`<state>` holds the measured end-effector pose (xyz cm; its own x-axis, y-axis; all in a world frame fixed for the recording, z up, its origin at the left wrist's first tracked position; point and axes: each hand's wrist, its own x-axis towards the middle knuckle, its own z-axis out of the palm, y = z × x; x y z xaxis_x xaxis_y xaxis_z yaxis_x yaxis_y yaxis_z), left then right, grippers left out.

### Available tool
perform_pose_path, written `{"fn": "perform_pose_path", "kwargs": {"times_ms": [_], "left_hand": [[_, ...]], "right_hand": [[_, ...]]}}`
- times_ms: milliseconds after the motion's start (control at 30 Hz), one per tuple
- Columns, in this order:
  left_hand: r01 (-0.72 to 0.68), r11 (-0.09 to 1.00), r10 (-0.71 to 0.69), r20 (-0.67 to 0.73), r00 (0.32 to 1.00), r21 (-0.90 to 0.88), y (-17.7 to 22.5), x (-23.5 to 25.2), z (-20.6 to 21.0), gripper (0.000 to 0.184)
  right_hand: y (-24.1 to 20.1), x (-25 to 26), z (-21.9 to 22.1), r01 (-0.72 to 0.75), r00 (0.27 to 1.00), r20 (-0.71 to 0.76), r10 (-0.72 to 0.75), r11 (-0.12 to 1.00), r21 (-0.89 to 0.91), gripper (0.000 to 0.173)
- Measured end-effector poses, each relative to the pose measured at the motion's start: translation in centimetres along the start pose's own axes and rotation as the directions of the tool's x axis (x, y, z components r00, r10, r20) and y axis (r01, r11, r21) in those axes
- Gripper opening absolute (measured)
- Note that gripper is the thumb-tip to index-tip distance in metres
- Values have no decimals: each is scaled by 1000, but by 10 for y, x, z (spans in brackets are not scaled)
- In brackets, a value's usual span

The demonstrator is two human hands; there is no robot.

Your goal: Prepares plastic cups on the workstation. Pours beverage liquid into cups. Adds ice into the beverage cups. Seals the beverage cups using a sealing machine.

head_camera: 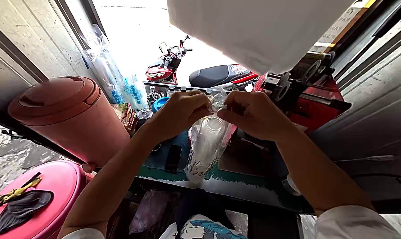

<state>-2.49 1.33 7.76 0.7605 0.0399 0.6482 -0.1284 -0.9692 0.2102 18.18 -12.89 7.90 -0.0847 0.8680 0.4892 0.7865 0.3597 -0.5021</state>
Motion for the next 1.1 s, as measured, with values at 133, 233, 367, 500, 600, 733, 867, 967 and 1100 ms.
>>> {"fn": "perform_pose_path", "kwargs": {"times_ms": [133,233,367,500,600,733,867,967,1100], "left_hand": [[-116,969,101,79,992,219,-1,10,-13,15],[-245,902,184,195,963,356,3,5,-23,17],[-336,837,243,257,935,431,6,-7,-25,14],[-336,851,251,251,935,404,7,-12,-27,16],[-344,853,265,242,934,394,4,-13,-27,17],[-372,847,287,263,921,380,3,-14,-28,16],[-410,843,302,324,897,349,0,-18,-30,14],[-425,844,312,344,885,328,-1,-17,-36,15],[-370,865,276,294,915,340,-8,-36,-42,15]], "right_hand": [[-14,15,-6,121,992,38,-116,973,-194,18],[-13,14,-14,86,991,120,-58,966,-243,21],[-13,13,-23,51,976,212,-41,998,-40,14],[3,9,-28,100,963,234,-132,985,144,14],[5,-2,-31,-20,975,222,-11,991,135,17],[-4,-7,-33,-182,963,228,147,973,140,15],[0,-10,-35,-221,947,276,163,957,190,17],[4,-14,-39,-221,946,292,140,938,266,15],[19,-26,-43,-215,956,271,115,901,376,14]]}}
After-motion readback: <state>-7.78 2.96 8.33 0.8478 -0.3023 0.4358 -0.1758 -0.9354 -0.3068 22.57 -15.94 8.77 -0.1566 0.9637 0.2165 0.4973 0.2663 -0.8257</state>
